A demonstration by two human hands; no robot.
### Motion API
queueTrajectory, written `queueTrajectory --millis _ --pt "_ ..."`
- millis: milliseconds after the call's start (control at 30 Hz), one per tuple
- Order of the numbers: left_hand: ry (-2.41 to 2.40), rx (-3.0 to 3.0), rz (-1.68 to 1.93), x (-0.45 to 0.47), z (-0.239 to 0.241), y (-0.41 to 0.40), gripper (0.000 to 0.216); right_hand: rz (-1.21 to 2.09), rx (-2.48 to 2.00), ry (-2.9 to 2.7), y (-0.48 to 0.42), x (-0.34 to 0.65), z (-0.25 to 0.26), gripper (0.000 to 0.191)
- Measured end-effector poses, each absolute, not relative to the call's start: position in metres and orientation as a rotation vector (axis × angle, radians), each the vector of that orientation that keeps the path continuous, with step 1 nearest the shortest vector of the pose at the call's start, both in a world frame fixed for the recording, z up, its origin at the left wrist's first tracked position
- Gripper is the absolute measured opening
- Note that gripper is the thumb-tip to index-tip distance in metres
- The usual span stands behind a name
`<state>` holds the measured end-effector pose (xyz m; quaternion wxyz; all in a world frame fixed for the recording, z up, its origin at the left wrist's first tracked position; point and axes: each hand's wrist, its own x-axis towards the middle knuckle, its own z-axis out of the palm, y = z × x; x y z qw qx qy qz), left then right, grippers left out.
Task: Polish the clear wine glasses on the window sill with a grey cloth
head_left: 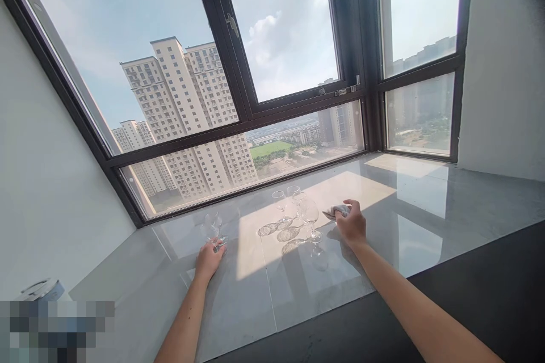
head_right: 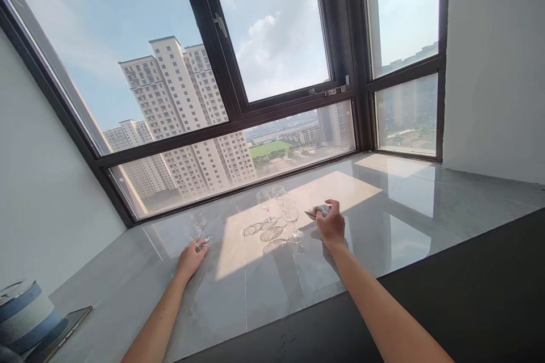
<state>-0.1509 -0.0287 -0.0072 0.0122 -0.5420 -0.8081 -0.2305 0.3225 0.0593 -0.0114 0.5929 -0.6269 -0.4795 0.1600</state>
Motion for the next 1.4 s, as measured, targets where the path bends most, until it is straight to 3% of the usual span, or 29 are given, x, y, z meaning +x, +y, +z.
queueTrajectory --millis 1033,1400 --pt "-2.624 -1.580 -0.726 -0.147 0.002 -0.041 0.026 0.365 -1.446 -1.101 0.059 0.322 -0.012 0.044" --pt "-2.690 -1.496 -0.682 -0.140 0.008 -0.042 0.040 0.375 -1.454 -1.113 0.060 0.323 -0.013 0.043"
